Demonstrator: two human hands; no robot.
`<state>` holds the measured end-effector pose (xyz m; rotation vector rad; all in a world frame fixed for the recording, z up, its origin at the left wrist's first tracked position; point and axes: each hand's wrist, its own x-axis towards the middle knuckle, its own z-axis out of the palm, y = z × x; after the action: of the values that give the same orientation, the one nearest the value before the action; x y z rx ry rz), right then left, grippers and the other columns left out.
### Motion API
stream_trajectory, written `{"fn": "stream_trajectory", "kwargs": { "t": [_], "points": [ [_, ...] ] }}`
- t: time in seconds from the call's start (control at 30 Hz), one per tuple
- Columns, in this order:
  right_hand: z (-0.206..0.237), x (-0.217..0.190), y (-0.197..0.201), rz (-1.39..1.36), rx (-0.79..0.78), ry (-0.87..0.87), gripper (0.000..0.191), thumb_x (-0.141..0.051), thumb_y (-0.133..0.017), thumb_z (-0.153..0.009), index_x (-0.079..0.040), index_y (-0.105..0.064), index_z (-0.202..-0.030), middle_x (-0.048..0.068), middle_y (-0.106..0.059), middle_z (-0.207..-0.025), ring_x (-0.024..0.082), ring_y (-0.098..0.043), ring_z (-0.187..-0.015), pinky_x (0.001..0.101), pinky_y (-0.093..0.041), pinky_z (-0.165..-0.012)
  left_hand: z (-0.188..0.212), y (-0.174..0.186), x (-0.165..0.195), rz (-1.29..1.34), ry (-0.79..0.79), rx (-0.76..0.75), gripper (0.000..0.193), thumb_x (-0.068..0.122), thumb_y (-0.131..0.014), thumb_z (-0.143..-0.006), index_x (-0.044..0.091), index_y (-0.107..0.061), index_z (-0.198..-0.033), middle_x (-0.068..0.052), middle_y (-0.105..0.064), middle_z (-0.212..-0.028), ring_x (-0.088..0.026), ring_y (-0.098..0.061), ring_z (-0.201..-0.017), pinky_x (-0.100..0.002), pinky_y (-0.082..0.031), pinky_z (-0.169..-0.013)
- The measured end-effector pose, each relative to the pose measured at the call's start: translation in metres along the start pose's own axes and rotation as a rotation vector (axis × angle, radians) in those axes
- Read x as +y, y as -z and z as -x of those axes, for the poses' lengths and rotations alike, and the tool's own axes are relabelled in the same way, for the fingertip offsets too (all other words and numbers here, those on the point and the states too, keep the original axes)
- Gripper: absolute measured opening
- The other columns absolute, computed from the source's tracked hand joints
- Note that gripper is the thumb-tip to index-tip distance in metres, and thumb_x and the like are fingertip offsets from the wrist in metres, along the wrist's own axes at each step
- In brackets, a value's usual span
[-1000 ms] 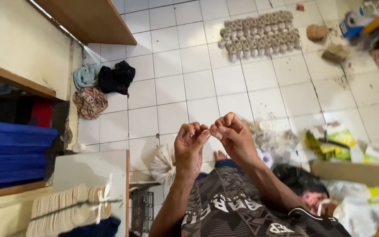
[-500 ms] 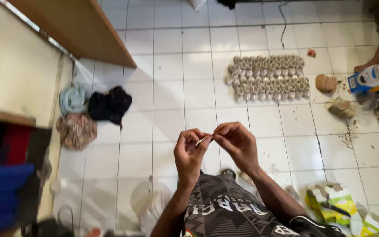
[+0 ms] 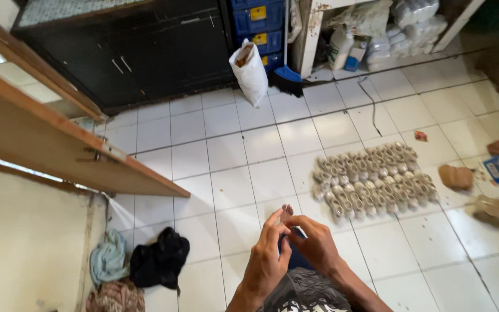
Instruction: The person sews beige shoe parts on a manual sewing machine, attaching small strips to the edges. They repeatedly guide the parts under the needle, trim excess thread with scissors, and place finished pieces aside. The person also retrieves small white cylindrical objects from a blue storage bin.
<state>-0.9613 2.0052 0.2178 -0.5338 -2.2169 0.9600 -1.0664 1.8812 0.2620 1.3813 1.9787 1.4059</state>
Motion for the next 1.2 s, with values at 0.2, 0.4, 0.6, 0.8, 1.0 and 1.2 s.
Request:
{"fn": "stream_trajectory", "kwargs": {
  "t": [0.2, 0.4, 0.6, 0.8, 1.0, 1.2],
  "points": [
    [-0.168, 0.091, -0.039, -0.111, -0.06, 0.009, 0.022, -0.004, -0.081, -0.079, -0.006, -0.069, -0.097, 0.007, -0.077, -0.089, 0.021, -0.078, -0.078, 0.0317, -0.062, -0.067, -0.161, 0.016, -0.065, -0.007, 0.069, 0.042, 0.024, -0.003, -0.064, -0.092, 0.0, -0.056, -0.114, -0.029, -0.042, -0.155, -0.042, -0.065, -0.124, -0.042, -0.057, -0.096],
    [-0.371, 0.143, -0.037, -0.122, -0.284, 0.187, 0.026, -0.009, -0.079, -0.085, -0.004, -0.057, -0.099, 0.009, -0.072, -0.091, 0.024, -0.074, -0.08, 0.0331, -0.061, -0.067, -0.328, 0.05, -0.09, 0.007, 0.07, 0.092, 0.031, -0.001, -0.063, -0.092, -0.001, -0.053, -0.121, -0.028, -0.035, -0.159, -0.039, -0.065, -0.127, -0.04, -0.054, -0.099],
    [-0.489, 0.199, -0.047, -0.037, -0.335, 0.152, 0.03, -0.009, -0.08, -0.085, -0.004, -0.055, -0.101, 0.01, -0.069, -0.089, 0.024, -0.072, -0.077, 0.0338, -0.06, -0.064, -0.45, 0.06, -0.133, 0.118, 0.061, 0.116, 0.034, 0.0, -0.064, -0.093, -0.001, -0.055, -0.125, -0.026, -0.04, -0.159, -0.035, -0.065, -0.129, -0.041, -0.052, -0.103],
    [-0.587, 0.278, -0.076, -0.076, -0.178, -0.099, 0.026, -0.004, -0.079, -0.081, -0.002, -0.062, -0.1, 0.009, -0.074, -0.09, 0.02, -0.075, -0.082, 0.0312, -0.061, -0.069, -0.581, 0.064, -0.205, 0.159, 0.007, 0.04, 0.037, 0.005, -0.068, -0.092, 0.0, -0.055, -0.126, -0.024, -0.046, -0.156, -0.036, -0.063, -0.131, -0.041, -0.056, -0.107],
    [-0.715, 0.319, -0.089, -0.179, 0.118, -0.191, 0.025, -0.003, -0.075, -0.088, 0.001, -0.07, -0.112, 0.011, -0.078, -0.1, 0.016, -0.075, -0.093, 0.028, -0.06, -0.082, -0.741, 0.096, -0.253, 0.064, -0.117, -0.044, 0.041, 0.008, -0.071, -0.091, 0.003, -0.056, -0.129, -0.018, -0.06, -0.146, -0.034, -0.066, -0.125, -0.043, -0.052, -0.103],
    [-0.804, 0.351, -0.075, -0.122, 0.148, -0.28, 0.02, -0.005, -0.073, -0.091, -0.001, -0.075, -0.11, 0.009, -0.079, -0.097, 0.014, -0.077, -0.088, 0.0269, -0.061, -0.076, -0.855, 0.101, -0.294, 0.3, -0.111, -0.141, 0.036, 0.01, -0.07, -0.096, 0.001, -0.058, -0.129, -0.017, -0.071, -0.129, -0.031, -0.071, -0.117, -0.037, -0.056, -0.104]
  ]
}}
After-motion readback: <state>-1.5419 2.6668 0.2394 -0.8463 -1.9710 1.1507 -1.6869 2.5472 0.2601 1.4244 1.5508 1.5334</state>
